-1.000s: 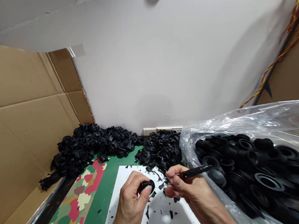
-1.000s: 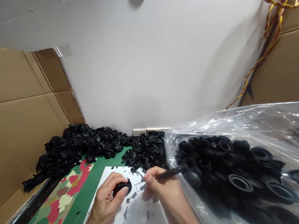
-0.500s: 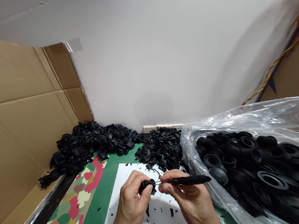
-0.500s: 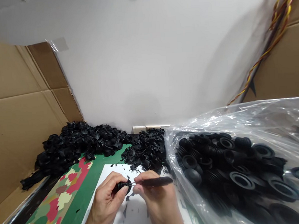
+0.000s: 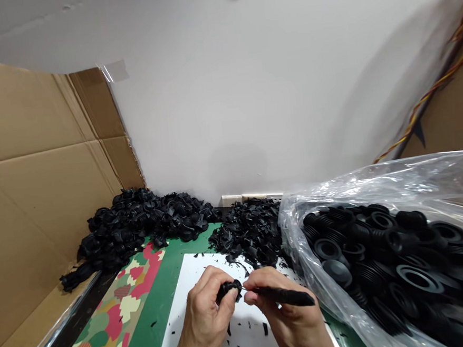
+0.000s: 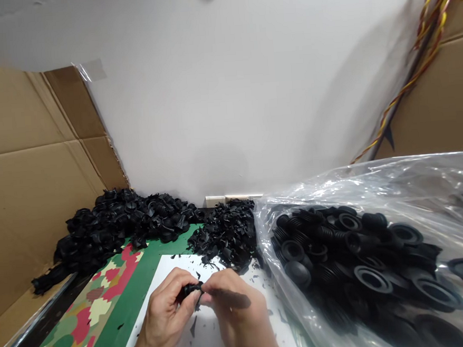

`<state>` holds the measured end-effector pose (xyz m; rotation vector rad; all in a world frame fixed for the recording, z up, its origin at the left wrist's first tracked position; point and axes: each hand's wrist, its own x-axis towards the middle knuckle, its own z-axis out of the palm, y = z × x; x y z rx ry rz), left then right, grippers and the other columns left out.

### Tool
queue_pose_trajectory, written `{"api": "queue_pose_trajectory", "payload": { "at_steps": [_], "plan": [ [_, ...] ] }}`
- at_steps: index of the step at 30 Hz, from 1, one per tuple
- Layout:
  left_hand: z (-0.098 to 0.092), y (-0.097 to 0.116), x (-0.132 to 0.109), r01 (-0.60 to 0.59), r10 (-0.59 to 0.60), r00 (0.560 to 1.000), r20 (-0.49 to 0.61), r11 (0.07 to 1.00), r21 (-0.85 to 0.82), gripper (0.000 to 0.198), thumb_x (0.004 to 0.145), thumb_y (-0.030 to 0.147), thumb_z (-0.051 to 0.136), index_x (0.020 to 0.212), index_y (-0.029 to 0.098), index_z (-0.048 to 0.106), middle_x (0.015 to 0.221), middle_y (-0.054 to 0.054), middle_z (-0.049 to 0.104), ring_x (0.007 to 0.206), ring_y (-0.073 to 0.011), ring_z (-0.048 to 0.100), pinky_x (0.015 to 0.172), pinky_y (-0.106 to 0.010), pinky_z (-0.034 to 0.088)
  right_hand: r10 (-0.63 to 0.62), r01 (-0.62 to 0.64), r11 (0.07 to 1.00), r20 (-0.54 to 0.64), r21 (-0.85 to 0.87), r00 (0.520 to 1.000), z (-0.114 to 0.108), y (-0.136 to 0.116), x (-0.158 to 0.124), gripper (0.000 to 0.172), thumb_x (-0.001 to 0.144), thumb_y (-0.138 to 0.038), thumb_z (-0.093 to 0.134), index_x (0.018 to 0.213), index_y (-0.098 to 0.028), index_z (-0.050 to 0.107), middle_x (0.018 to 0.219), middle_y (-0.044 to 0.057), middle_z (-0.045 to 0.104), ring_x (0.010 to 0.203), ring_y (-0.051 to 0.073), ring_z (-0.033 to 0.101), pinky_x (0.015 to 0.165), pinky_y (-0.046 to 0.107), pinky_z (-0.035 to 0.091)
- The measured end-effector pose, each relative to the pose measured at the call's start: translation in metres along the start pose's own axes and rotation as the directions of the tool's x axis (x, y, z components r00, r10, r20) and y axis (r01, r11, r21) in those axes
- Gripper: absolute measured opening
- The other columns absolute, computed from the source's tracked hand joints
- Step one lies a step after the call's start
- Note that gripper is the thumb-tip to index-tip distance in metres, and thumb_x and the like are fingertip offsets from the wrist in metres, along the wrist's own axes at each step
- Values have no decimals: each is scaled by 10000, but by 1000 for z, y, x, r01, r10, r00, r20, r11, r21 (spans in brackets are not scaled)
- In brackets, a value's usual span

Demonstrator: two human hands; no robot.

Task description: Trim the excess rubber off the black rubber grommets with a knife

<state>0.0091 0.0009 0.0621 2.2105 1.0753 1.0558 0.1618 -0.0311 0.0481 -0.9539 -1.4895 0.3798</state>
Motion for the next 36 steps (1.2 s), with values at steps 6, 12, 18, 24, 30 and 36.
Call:
{"api": "queue_pose_trajectory", "payload": {
  "at_steps": [6, 12, 18, 24, 30, 36],
  "plan": [
    [2, -1, 1, 5, -4, 1000, 5, 999, -49, 121, 839, 133, 501, 800, 188, 601, 757, -31, 582, 692, -171, 565, 604, -265, 438, -85, 80, 996, -145, -41, 986, 5, -2, -1, 131, 852, -129, 540, 790, -216, 616, 666, 23, 607, 591, 156, 578, 535, 260, 474],
    [0, 2, 2, 67, -65, 998, 19, 992, -105, 99, 811, 137, 539, 811, 191, 622, 791, -39, 606, 741, -190, 586, 639, -279, 449, 260, -218, 963, -328, 160, 908, -7, 1, 7, 126, 805, -310, 644, 754, -195, 644, 642, 21, 619, 511, 151, 561, 483, 276, 479],
    [0, -3, 2, 93, -93, 996, 9, 984, -149, 81, 830, 189, 557, 833, 197, 638, 808, -43, 609, 753, -193, 590, 662, -288, 462, 472, -410, 846, -121, 339, 873, -13, 4, 10, 254, 748, -432, 664, 741, -179, 640, 553, 8, 614, 515, 171, 589, 524, 292, 489],
    [-2, -3, 2, 56, -55, 998, 13, 986, -157, 96, 844, 211, 558, 856, 196, 652, 819, -56, 631, 770, -199, 599, 660, -285, 468, 630, -638, 713, 135, 289, 765, -7, 1, 12, 300, 695, -443, 684, 742, -153, 626, 471, -29, 556, 431, 137, 505, 467, 254, 389],
    [0, -2, 2, 72, -75, 997, -5, 974, -216, 145, 817, 199, 595, 937, 218, 673, 845, -43, 643, 720, -174, 586, 600, -250, 453, 669, -708, 609, 247, 357, 701, 5, -1, 9, 258, 662, -377, 704, 638, -148, 588, 446, -60, 495, 400, 98, 449, 438, 219, 335],
    [1, -1, 4, 129, -144, 989, -25, 940, -316, 67, 782, 195, 611, 812, 206, 669, 785, -24, 608, 733, -178, 570, 624, -254, 448, 695, -723, 414, 321, 553, 643, 8, 6, 6, 291, 630, -369, 752, 579, -150, 568, 382, -82, 436, 335, 65, 373, 426, 218, 330]
  ]
}}
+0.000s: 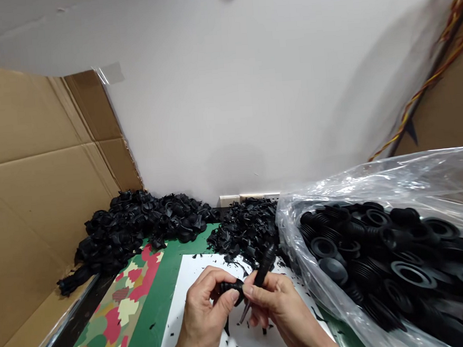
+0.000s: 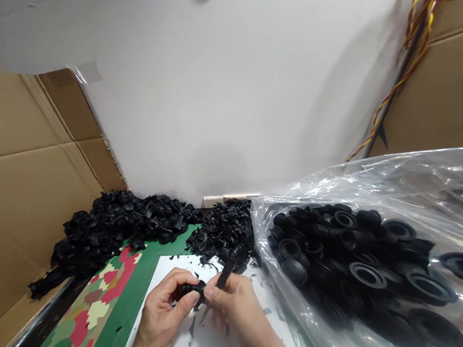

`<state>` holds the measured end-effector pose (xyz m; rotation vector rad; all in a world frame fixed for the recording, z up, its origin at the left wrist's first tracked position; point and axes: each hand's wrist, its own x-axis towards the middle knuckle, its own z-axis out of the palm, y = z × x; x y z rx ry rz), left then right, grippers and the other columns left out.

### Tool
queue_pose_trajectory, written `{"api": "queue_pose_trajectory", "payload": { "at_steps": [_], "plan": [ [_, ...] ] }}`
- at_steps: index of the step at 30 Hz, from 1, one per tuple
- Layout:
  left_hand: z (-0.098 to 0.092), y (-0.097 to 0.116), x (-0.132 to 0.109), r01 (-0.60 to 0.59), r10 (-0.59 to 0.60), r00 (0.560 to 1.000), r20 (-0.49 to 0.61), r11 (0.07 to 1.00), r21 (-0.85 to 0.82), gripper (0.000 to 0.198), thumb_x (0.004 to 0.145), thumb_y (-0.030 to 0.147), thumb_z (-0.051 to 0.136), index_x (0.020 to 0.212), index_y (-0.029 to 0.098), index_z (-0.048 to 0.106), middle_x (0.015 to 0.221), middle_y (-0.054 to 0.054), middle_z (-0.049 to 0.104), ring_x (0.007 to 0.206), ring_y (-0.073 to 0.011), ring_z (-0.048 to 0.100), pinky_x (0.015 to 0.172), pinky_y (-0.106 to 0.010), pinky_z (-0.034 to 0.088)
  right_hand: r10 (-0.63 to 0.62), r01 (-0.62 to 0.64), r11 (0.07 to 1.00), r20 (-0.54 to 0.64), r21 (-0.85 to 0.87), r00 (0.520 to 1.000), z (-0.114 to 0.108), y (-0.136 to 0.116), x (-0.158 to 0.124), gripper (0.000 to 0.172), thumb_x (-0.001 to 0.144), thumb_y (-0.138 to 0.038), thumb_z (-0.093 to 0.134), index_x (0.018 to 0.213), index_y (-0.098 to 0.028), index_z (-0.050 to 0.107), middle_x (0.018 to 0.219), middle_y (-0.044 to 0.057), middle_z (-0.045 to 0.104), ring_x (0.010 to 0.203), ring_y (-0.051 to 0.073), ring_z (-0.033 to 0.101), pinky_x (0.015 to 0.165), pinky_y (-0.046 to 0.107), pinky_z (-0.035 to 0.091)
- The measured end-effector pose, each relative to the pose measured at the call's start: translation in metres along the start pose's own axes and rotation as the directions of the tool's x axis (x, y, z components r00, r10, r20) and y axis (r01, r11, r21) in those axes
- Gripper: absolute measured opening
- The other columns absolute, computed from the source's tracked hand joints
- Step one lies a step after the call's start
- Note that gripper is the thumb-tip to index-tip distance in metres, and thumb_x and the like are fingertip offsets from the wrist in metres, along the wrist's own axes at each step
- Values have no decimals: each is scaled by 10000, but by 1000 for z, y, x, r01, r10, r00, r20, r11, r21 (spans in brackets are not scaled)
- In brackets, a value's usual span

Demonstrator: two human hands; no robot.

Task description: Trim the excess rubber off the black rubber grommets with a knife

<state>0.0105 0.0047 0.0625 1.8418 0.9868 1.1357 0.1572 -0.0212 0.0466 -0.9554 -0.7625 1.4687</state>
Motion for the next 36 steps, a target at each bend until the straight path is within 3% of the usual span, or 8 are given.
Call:
{"api": "queue_pose_trajectory", "payload": {
  "at_steps": [9, 16, 20, 27, 36],
  "plan": [
    [1, 0, -2, -4, 2, 999, -41, 999, -49, 102, 739, 141, 608, 795, 203, 666, 784, -26, 606, 755, -187, 567, 626, -257, 442, 9, -9, 1000, 17, 29, 1000, 1, 1, 1, 281, 618, -342, 771, 570, -140, 582, 393, -74, 448, 359, 64, 384, 455, 220, 347],
    [-1, -6, -1, 14, -19, 998, -63, 996, -85, 112, 718, 145, 650, 806, 201, 690, 785, -21, 598, 719, -170, 549, 592, -243, 423, -117, 110, 969, -21, -223, 993, -4, -9, -1, 302, 661, -421, 735, 657, -140, 626, 416, -48, 498, 411, 118, 475, 465, 244, 358],
    [-2, -8, -2, 42, -48, 996, -71, 995, -93, 99, 710, 142, 660, 787, 195, 692, 776, -20, 590, 726, -169, 545, 609, -246, 421, -311, 275, 941, -181, -199, 933, -6, -12, -7, 307, 651, -425, 748, 752, -143, 677, 480, -32, 534, 450, 128, 489, 483, 263, 397],
    [3, -5, -2, 87, -92, 994, -59, 993, -78, 113, 701, 107, 623, 764, 183, 677, 763, -21, 577, 687, -163, 536, 594, -249, 420, -467, 407, 871, -204, -276, 860, 1, -5, -12, 212, 645, -380, 762, 712, -186, 711, 667, 11, 633, 427, 102, 515, 434, 248, 419],
    [6, -4, -5, 22, -13, 997, -74, 993, 118, 77, 704, 109, 645, 739, 174, 667, 724, -19, 578, 613, -148, 527, 534, -235, 393, -599, 563, 775, -49, -287, 799, 2, 9, -9, 73, 752, -293, 703, 773, -224, 693, 755, 17, 639, 458, 94, 510, 425, 227, 430]
  ]
}}
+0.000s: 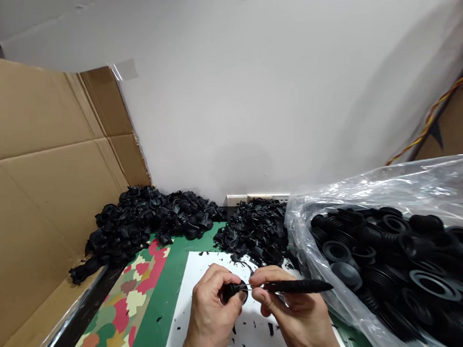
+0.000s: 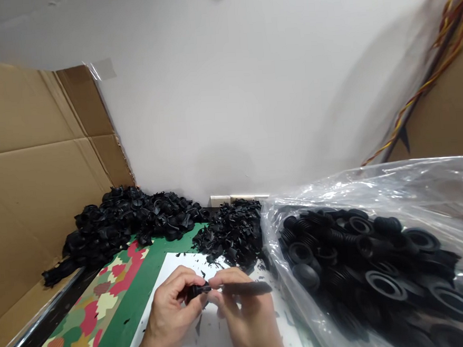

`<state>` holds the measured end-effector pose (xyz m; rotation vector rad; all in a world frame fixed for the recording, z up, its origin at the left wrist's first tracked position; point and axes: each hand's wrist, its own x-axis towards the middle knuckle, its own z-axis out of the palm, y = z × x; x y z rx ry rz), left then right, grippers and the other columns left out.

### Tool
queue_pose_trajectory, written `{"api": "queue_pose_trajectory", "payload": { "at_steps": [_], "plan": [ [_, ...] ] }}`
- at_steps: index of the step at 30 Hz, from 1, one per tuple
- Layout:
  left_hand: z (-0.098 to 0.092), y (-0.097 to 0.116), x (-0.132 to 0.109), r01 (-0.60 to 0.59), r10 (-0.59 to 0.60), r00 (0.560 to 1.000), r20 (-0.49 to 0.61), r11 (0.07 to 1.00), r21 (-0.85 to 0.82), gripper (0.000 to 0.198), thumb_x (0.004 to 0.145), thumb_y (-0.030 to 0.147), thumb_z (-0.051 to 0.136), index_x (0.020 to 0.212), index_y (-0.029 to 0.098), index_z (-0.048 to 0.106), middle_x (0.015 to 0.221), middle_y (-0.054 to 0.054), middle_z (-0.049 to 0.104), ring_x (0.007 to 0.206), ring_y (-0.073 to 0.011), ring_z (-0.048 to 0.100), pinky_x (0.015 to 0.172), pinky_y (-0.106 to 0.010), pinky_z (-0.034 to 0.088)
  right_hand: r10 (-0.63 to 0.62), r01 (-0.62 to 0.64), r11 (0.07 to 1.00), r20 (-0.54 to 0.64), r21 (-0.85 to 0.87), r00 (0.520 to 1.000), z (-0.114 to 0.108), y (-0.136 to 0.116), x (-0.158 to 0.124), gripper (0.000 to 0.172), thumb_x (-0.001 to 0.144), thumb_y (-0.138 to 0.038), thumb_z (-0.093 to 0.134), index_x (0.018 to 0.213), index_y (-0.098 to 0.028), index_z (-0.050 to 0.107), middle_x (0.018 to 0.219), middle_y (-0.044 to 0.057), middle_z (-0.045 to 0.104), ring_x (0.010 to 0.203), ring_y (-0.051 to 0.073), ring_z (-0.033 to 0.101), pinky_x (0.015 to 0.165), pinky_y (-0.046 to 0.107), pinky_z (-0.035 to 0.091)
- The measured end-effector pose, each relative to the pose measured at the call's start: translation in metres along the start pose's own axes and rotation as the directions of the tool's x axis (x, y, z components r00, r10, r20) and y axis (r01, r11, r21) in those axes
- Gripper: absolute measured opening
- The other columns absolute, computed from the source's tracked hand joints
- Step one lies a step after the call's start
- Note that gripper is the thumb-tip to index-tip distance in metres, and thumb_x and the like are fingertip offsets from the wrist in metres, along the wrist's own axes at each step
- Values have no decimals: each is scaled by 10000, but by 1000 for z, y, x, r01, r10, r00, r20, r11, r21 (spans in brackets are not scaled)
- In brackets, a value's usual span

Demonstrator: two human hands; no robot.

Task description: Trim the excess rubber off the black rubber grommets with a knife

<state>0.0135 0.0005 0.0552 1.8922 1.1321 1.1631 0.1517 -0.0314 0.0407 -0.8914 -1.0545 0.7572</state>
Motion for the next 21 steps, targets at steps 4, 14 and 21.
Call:
{"api": "queue_pose_trajectory", "payload": {
  "at_steps": [4, 14, 21],
  "plan": [
    [0, 0, 1, -22, 23, 1000, -9, 999, 37, 48, 710, 133, 670, 738, 173, 673, 714, -20, 581, 597, -143, 522, 526, -231, 387, -146, 154, 984, 93, -86, 985, -1, 7, 1, 36, 808, -227, 642, 831, -236, 669, 770, 22, 645, 471, 105, 533, 413, 221, 448],
    [5, 4, -5, 84, -84, 994, 65, 996, 6, 146, 668, 58, 591, 701, 187, 651, 716, -14, 585, 658, -166, 558, 581, -246, 415, -533, 529, 650, 169, -545, 829, -24, -1, 14, 185, 820, -60, 526, 856, -225, 600, 775, 47, 655, 672, 168, 644, 606, 268, 525],
    [6, 1, -2, 251, -241, 968, 72, 939, -234, 179, 642, 68, 609, 778, 184, 626, 707, 21, 557, 644, -137, 522, 588, -233, 416, -294, 231, 859, -71, -457, 953, -34, 6, 23, 98, 818, -304, 613, 808, -208, 631, 729, 22, 635, 463, 128, 573, 432, 256, 494]
  ]
}}
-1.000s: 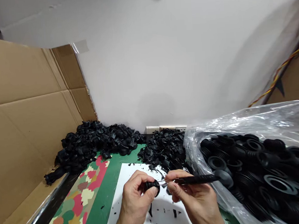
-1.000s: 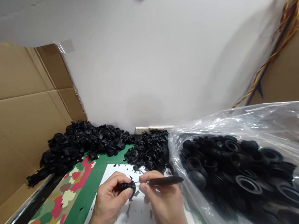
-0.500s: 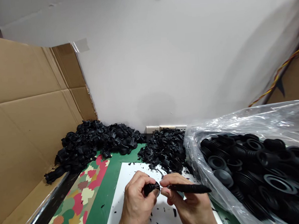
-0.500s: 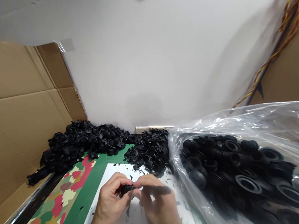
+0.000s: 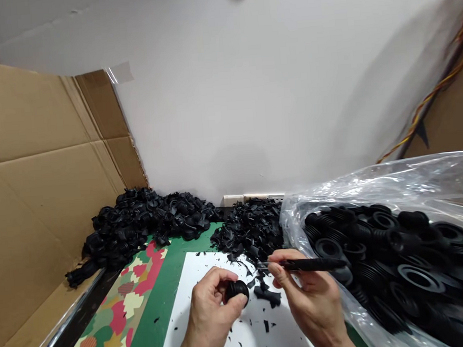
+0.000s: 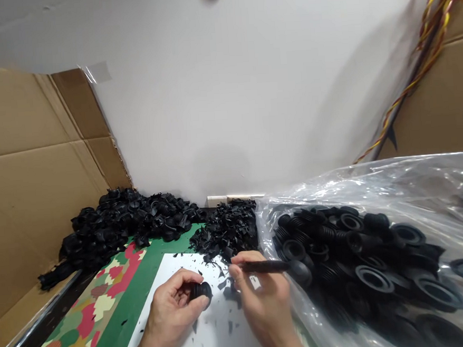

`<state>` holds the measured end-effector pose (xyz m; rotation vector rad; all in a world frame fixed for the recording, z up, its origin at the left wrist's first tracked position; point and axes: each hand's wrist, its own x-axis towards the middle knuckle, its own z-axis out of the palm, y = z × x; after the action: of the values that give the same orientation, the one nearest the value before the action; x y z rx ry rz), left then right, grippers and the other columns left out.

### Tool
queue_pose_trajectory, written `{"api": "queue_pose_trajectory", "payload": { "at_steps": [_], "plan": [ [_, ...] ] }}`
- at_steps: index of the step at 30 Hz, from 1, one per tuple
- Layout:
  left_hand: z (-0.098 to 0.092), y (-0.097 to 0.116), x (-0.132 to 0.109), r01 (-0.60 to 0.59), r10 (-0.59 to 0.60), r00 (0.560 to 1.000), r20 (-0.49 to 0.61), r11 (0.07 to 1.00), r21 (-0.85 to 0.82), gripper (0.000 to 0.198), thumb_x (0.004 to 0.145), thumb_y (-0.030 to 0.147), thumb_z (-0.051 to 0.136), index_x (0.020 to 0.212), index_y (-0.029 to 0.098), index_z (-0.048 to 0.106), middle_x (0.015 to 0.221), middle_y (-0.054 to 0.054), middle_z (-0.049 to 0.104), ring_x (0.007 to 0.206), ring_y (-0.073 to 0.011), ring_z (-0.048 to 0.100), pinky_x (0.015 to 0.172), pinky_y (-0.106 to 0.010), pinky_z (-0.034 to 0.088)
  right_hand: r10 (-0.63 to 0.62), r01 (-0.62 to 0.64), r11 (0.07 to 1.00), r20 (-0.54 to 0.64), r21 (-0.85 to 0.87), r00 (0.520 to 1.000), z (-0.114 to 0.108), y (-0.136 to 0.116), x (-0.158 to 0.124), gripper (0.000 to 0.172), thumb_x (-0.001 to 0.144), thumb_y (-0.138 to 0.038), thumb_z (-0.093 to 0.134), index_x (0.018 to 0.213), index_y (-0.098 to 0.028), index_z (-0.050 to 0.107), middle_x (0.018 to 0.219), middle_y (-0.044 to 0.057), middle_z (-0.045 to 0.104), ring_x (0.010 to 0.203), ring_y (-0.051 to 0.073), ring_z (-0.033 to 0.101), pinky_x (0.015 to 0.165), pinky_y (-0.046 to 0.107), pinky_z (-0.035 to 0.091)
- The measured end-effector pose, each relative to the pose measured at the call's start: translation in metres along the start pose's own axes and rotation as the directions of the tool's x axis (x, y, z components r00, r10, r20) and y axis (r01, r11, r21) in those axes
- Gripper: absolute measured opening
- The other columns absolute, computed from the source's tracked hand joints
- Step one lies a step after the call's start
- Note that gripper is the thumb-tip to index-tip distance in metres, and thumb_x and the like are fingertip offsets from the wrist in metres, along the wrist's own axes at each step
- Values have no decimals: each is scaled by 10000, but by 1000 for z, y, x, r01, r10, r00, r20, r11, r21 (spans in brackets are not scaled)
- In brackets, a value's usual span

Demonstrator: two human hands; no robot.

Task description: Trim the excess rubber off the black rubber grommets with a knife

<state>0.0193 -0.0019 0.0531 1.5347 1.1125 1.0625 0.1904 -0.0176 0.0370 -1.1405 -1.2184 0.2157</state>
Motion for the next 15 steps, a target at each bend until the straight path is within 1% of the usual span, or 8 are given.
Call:
{"api": "queue_pose_trajectory", "payload": {
  "at_steps": [3, 5, 7, 9, 11, 15],
  "plan": [
    [-1, 1, 0, 45, -46, 999, -18, 996, -79, 177, 636, 81, 636, 776, 181, 595, 633, 52, 525, 592, -114, 479, 552, -216, 388, 129, -137, 975, 59, 175, 990, 6, -8, -6, 134, 814, -336, 616, 811, -203, 633, 763, 20, 630, 518, 140, 616, 489, 263, 536],
    [-2, 1, 1, 41, -43, 999, -27, 995, -89, 175, 625, 78, 651, 758, 176, 595, 622, 57, 524, 583, -108, 469, 543, -210, 377, 203, -233, 928, 130, 289, 970, 9, -14, -9, 173, 816, -370, 614, 827, -197, 625, 773, 25, 631, 569, 164, 652, 529, 280, 558],
    [-3, 2, 1, 27, -30, 999, -32, 996, -85, 177, 609, 72, 667, 745, 170, 609, 630, 53, 538, 580, -105, 469, 542, -208, 377, 244, -297, 879, 182, 373, 952, 11, -18, -12, 214, 815, -409, 613, 829, -195, 613, 773, 27, 626, 613, 181, 670, 561, 292, 566],
    [-4, 3, 3, -2, -2, 999, -40, 996, -94, 169, 591, 69, 682, 718, 167, 627, 654, 42, 561, 588, -107, 481, 547, -208, 388, 269, -329, 844, 196, 424, 943, 14, -21, -14, 231, 818, -431, 606, 818, -199, 604, 806, 26, 614, 630, 174, 667, 587, 292, 562],
    [-4, 3, 4, -28, 22, 998, -55, 993, -114, 166, 568, 61, 694, 685, 167, 640, 670, 32, 580, 597, -113, 500, 553, -210, 403, 275, -335, 832, 196, 441, 941, 16, -23, -15, 237, 824, -440, 595, 812, -204, 600, 846, 25, 602, 636, 162, 661, 602, 286, 556],
    [-4, 5, 5, -51, 39, 994, -97, 990, -130, 185, 516, 34, 703, 633, 169, 659, 657, 23, 593, 606, -130, 528, 557, -219, 424, 233, -295, 876, 202, 381, 951, 16, -21, -15, 237, 844, -439, 565, 835, -205, 599, 853, 32, 594, 670, 175, 659, 602, 285, 542]
  ]
}}
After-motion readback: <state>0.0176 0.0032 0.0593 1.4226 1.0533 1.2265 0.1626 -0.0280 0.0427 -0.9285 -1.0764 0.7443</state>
